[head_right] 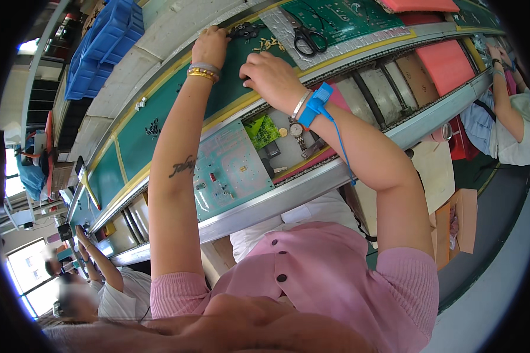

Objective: Assemble small components onto a green circuit board on an assembly line.

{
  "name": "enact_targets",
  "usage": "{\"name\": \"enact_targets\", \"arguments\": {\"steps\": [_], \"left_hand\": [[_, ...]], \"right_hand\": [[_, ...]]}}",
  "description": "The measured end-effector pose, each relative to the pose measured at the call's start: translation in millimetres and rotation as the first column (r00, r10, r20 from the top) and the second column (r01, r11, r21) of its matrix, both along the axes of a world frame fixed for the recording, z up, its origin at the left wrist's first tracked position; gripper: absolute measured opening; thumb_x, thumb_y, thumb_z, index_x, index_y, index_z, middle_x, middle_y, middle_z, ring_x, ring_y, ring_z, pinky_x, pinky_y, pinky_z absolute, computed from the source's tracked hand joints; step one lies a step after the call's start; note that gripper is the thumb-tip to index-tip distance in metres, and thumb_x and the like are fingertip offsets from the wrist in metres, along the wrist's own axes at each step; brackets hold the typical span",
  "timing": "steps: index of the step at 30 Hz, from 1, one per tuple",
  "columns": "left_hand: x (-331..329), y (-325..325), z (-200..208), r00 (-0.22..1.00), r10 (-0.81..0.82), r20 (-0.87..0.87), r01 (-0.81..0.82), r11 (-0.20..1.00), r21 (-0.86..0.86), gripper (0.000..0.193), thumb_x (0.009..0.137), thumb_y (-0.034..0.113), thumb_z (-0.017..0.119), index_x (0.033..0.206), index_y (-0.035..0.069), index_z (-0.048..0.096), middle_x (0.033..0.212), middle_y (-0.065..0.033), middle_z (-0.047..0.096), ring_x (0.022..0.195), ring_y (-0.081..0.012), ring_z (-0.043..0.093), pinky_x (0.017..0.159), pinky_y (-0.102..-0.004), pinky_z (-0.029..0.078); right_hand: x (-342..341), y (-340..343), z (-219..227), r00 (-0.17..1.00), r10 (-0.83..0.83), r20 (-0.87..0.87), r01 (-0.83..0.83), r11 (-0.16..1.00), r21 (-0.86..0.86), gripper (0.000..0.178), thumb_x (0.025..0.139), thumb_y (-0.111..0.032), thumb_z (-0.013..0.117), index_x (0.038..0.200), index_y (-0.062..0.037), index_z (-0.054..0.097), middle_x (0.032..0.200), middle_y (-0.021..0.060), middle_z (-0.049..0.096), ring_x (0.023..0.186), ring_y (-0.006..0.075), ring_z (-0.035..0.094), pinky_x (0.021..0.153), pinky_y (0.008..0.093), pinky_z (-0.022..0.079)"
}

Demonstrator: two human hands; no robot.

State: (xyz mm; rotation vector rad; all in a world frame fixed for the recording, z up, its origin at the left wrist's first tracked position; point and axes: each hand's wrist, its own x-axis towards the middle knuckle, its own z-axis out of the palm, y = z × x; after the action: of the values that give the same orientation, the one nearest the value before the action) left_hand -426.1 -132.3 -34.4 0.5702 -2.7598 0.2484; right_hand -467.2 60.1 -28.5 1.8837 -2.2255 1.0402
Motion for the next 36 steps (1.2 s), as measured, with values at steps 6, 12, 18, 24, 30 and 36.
{"name": "enact_targets", "arguments": {"steps": [6,12,18,24,30,36], "left_hand": [[40,6,15,0.975,-0.188,0.122,0.18,0.981,0.076,0.014,0.083,0.022,0.06,0.089,0.01,0.065,0.091,-0.01,0.061,0.089,-0.0294,0.061,0.074,-0.0391,0.051],[43,15,16,0.983,-0.184,-0.018,0.185,0.974,0.131,0.014,0.082,0.023,0.061,0.087,0.01,0.066,0.089,-0.0105,0.062,0.085,-0.0308,0.062,0.073,-0.0405,0.051],[33,28,14,0.991,-0.118,0.064,0.108,0.984,0.144,0.014,0.084,0.016,0.055,0.091,0.009,0.065,0.093,-0.0114,0.061,0.088,-0.0299,0.062,0.075,-0.0398,0.052],[44,29,7,0.992,-0.123,0.017,0.123,0.992,0.003,0.017,0.081,0.011,0.054,0.095,0.007,0.062,0.095,-0.011,0.06,0.09,-0.0285,0.062,0.074,-0.0358,0.053],[110,55,50,0.95,0.006,-0.312,0.177,0.814,0.553,0.014,0.084,0.018,0.06,0.093,0.007,0.062,0.091,-0.0124,0.061,0.08,-0.0341,0.061,0.068,-0.0399,0.05],[197,86,38,0.974,0.19,-0.122,0.034,0.41,0.911,0.015,0.082,0.013,0.067,0.088,0.0,0.061,0.066,-0.0084,0.06,0.053,-0.0133,0.058,0.052,-0.0282,0.045]], "right_hand": [[-4,1,0,0.997,0.041,-0.06,-0.036,0.997,0.075,0.016,0.079,-0.01,0.061,0.094,-0.0074,0.058,0.089,0.0068,0.053,0.09,0.0255,0.054,0.074,0.0358,0.048],[-2,4,9,0.984,0.004,-0.18,0.015,0.994,0.106,0.016,0.078,-0.008,0.053,0.092,-0.0065,0.06,0.091,0.0082,0.051,0.091,0.0254,0.056,0.073,0.0355,0.049],[9,13,21,0.984,0.073,0.161,-0.062,0.995,-0.075,0.008,0.085,-0.013,0.058,0.088,-0.0063,0.058,0.081,0.0103,0.059,0.077,0.0306,0.06,0.065,0.0381,0.048],[57,17,22,0.918,0.223,0.328,-0.242,0.97,0.017,0.009,0.081,-0.01,0.061,0.09,-0.0063,0.059,0.085,0.01,0.062,0.078,0.03,0.061,0.065,0.0372,0.048],[56,15,17,0.964,0.261,0.056,-0.26,0.965,-0.015,0.01,0.073,-0.006,0.066,0.082,-0.0036,0.062,0.084,0.0065,0.054,0.082,0.0258,0.052,0.071,0.0358,0.045],[59,4,7,0.952,0.302,0.038,-0.303,0.953,0.004,0.01,0.071,-0.004,0.067,0.079,-0.0028,0.062,0.081,0.0064,0.051,0.079,0.0253,0.05,0.069,0.0349,0.045]]}}
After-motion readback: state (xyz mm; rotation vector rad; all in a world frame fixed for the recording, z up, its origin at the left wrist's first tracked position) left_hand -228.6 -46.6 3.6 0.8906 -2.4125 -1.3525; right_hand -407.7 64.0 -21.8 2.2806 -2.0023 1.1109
